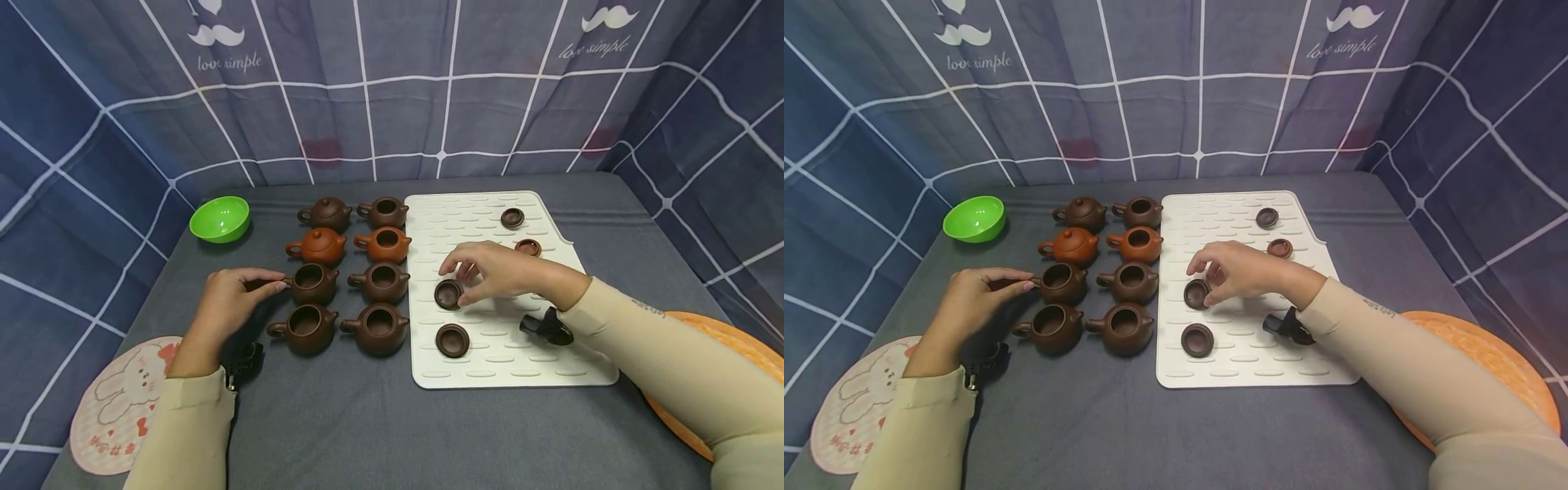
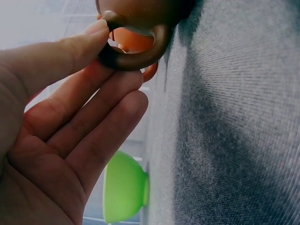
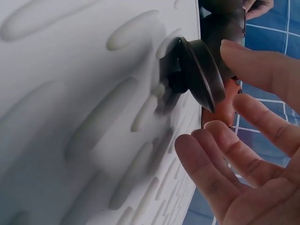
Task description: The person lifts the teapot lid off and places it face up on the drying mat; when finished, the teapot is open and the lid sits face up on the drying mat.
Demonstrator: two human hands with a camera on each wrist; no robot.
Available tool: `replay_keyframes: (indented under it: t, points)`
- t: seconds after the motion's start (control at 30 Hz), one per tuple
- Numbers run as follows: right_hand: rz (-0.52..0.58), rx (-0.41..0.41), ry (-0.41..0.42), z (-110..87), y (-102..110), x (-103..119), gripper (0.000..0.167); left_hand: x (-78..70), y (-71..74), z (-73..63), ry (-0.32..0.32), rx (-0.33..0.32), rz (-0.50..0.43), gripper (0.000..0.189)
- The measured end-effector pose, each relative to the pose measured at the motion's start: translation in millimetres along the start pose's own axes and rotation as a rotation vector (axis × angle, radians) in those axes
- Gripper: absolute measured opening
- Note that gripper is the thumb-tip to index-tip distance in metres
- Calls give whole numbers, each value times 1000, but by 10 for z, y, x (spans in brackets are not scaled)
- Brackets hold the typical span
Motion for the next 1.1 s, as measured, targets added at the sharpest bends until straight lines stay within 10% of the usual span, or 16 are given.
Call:
replay_keyframes:
  t: [0.5, 0.8, 1.1]
  points:
    - [-106, -39, 49, 95, 19, 38, 43, -16, -12, 17, 8, 41, -37, 16]
    - [-158, -50, 65, 306, 106, 151, 41, -117, 170, 70, -17, 173, -16, 28]
    - [-232, -62, 126, 783, 195, 363, 40, -271, 386, 461, -9, 268, 2, 40]
Point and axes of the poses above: each hand's wrist, its own z-axis towards the middle knuckle, its own y-axis out of the back of the hand, x = y × z, the point moved 1 cm from there along z, towards the middle knuckle, and after that the axes turned 3 degrees about -y, right-handed, at the moved point
